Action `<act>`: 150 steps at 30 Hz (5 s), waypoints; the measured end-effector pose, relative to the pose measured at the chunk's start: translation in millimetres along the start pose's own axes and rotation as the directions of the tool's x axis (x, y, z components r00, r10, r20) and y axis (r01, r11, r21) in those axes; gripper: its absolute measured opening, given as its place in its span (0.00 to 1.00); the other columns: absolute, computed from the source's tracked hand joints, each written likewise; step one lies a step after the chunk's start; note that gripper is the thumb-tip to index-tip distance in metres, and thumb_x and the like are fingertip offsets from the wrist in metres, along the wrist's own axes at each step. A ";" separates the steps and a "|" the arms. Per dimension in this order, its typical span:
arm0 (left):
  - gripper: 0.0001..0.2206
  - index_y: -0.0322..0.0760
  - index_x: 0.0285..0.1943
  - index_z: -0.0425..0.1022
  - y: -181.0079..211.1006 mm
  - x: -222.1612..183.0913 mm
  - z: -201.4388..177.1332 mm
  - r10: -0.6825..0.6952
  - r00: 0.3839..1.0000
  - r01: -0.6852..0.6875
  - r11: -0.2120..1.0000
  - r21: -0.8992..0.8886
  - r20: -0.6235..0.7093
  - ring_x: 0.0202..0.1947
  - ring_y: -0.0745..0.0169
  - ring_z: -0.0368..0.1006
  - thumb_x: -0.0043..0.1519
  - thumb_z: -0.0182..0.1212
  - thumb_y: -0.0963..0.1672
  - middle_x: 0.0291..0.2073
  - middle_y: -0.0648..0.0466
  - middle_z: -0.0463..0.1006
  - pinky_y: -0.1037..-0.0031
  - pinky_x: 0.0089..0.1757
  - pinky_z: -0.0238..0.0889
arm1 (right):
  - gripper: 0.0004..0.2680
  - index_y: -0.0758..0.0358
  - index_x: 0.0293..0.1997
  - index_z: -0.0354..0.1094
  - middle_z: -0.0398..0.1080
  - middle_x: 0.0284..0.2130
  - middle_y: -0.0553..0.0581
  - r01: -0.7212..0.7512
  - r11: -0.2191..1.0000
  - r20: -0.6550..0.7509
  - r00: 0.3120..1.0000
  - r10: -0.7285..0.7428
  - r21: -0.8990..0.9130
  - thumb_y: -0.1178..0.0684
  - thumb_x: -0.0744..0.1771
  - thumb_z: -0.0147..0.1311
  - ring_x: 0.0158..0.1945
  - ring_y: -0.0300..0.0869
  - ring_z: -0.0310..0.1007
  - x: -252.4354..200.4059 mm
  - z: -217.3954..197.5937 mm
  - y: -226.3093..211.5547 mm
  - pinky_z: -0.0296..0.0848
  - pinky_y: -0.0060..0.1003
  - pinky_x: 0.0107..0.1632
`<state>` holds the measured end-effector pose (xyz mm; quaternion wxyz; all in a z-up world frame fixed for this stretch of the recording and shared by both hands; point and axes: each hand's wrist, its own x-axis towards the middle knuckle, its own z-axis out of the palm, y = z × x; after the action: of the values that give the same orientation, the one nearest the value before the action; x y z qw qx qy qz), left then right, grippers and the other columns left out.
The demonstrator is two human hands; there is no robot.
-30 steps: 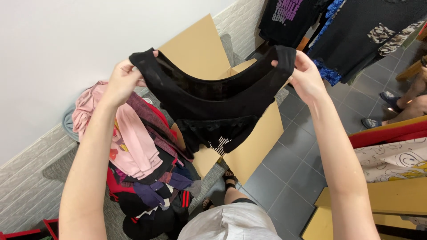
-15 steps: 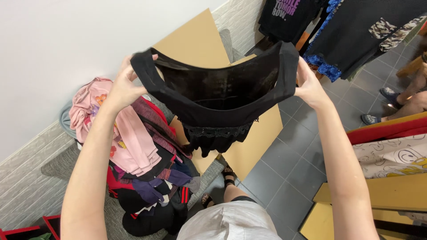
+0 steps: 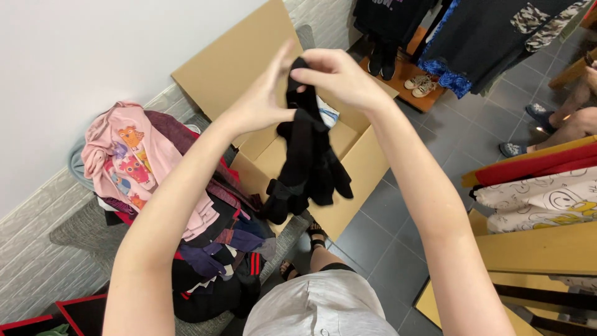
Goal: Unpacking various clothing items from a cardboard box and sorting them onto a pile.
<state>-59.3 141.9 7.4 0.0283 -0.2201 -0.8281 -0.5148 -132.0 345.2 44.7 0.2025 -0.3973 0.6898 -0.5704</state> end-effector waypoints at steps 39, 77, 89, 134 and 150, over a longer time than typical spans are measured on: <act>0.24 0.35 0.63 0.74 -45.1 -97.3 -77.5 -0.342 0.916 0.400 0.824 0.402 -0.210 0.57 0.28 0.73 0.56 0.51 0.33 0.51 0.31 0.78 0.46 0.57 0.67 | 0.10 0.71 0.64 0.61 0.71 0.51 0.69 0.061 0.990 -0.086 0.995 -0.050 0.128 0.59 0.74 0.45 0.38 0.55 0.80 10.9 -50.3 202.2 0.83 0.52 0.39; 0.45 0.36 0.84 0.43 -263.0 -289.3 123.9 -0.939 0.329 0.316 0.207 -0.926 -0.097 0.78 0.37 0.46 0.66 0.65 0.58 0.79 0.40 0.49 0.49 0.71 0.44 | 0.07 0.72 0.50 0.65 0.65 0.37 0.56 0.031 0.797 0.478 0.786 -0.392 0.603 0.58 0.73 0.42 0.41 0.39 0.69 217.5 201.5 124.8 0.70 0.35 0.51; 0.37 0.39 0.71 0.69 -272.2 -341.1 -174.6 -0.872 -0.010 -0.062 0.489 -0.870 -0.489 0.60 0.46 0.74 0.55 0.78 0.54 0.61 0.39 0.74 0.49 0.55 0.70 | 0.04 0.62 0.52 0.68 0.68 0.44 0.51 0.264 0.939 0.305 0.896 -0.324 0.221 0.61 0.73 0.52 0.49 0.34 0.66 291.1 231.2 156.9 0.69 0.31 0.57; 0.39 0.66 0.81 0.52 -495.1 -270.5 -87.7 -0.432 0.210 0.977 0.074 0.198 -0.877 0.77 0.24 0.36 0.59 0.66 0.53 0.81 0.43 0.41 0.23 0.58 0.49 | 0.08 0.62 0.54 0.73 0.78 0.46 0.59 -0.754 0.529 0.126 0.612 0.781 0.389 0.57 0.70 0.53 0.45 0.50 0.81 -60.9 239.7 527.2 0.78 0.41 0.46; 0.11 0.39 0.54 0.79 -330.0 -261.8 201.0 -0.942 0.004 0.858 0.176 -0.483 -0.336 0.52 0.58 0.76 0.70 0.50 0.41 0.51 0.53 0.78 0.70 0.52 0.68 | 0.07 0.57 0.44 0.72 0.76 0.34 0.50 -0.646 0.509 -0.253 0.451 0.856 0.569 0.60 0.72 0.46 0.37 0.38 0.75 -52.0 126.3 642.0 0.69 0.32 0.39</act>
<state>82.9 105.0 -435.6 -0.0740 0.5264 -0.6799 -0.5052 -211.8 328.2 -606.5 0.3246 0.1742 0.6905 -0.6225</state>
